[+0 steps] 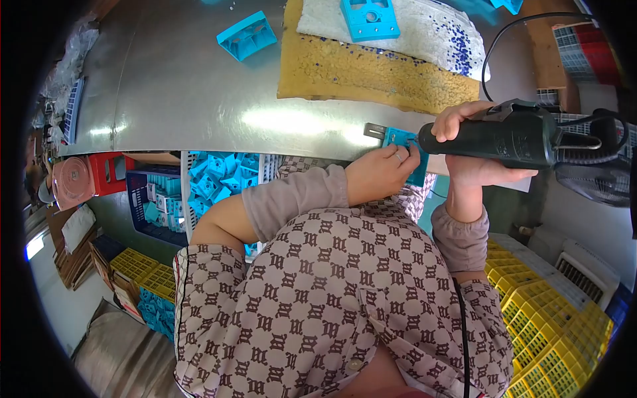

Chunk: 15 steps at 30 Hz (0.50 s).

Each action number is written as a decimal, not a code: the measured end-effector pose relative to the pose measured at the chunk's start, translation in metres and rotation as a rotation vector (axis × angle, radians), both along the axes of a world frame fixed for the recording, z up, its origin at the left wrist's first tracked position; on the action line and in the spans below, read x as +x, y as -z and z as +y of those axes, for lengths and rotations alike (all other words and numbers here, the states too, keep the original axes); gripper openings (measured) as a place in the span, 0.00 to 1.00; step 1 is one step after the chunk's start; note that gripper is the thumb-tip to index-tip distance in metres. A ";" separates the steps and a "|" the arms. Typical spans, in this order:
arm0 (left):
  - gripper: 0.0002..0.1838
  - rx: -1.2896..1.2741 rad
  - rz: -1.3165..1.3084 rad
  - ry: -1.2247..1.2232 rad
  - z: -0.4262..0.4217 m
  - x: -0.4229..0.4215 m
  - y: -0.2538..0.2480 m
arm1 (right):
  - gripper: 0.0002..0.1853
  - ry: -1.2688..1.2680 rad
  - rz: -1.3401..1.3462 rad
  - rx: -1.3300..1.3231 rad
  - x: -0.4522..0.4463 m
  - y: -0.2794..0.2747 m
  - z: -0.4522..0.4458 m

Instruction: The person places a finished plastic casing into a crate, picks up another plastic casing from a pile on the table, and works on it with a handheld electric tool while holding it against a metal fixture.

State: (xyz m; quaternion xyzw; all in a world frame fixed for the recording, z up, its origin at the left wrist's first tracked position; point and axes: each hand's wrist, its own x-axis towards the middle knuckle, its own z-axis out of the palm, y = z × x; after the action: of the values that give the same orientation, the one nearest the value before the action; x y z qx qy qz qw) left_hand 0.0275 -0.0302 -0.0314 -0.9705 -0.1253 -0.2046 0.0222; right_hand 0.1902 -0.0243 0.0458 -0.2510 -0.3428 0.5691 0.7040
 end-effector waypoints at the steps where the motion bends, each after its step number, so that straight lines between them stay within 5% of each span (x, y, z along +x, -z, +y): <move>1: 0.16 -0.010 -0.012 0.002 0.000 0.000 0.001 | 0.63 0.012 -0.005 -0.004 -0.002 0.001 0.002; 15: 0.18 0.000 0.018 0.024 0.005 -0.002 -0.004 | 0.65 0.008 -0.006 0.033 -0.007 0.005 0.012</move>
State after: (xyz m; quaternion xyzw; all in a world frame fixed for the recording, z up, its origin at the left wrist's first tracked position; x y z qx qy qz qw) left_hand 0.0255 -0.0249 -0.0272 -0.9738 -0.1132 -0.1962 0.0211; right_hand 0.1828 -0.0118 0.0408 -0.2423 -0.3535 0.5598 0.7092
